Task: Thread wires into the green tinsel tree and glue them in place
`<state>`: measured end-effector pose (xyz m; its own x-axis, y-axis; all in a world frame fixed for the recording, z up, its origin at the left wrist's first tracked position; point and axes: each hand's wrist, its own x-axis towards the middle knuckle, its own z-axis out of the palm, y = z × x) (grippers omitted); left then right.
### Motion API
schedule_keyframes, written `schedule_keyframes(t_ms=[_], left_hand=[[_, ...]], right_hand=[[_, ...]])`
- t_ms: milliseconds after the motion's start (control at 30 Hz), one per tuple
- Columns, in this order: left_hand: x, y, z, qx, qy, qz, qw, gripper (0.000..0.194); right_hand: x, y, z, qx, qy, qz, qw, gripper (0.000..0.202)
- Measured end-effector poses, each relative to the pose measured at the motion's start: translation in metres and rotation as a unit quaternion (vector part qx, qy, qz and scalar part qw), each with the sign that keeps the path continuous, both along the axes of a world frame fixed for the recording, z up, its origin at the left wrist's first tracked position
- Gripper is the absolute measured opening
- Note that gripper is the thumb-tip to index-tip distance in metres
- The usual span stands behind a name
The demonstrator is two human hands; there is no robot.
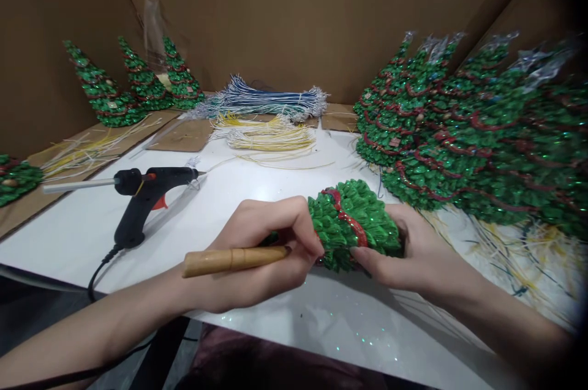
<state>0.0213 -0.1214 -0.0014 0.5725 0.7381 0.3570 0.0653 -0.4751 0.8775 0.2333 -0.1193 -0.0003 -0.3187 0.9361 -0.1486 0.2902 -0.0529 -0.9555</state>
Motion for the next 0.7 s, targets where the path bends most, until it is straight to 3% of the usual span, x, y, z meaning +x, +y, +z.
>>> schedule_keyframes(t_ms=[333, 700], left_hand=[[0.0007, -0.0010, -0.0018, 0.022, 0.006, 0.004, 1.000, 0.011], [0.0005, -0.0002, 0.0008, 0.052, 0.025, -0.019, 0.998, 0.016]], right_hand=[[0.0027, 0.0068, -0.0045, -0.005, 0.032, 0.070, 0.997, 0.033], [-0.0009, 0.0076, -0.0019, -0.032, 0.058, 0.062, 0.996, 0.025]])
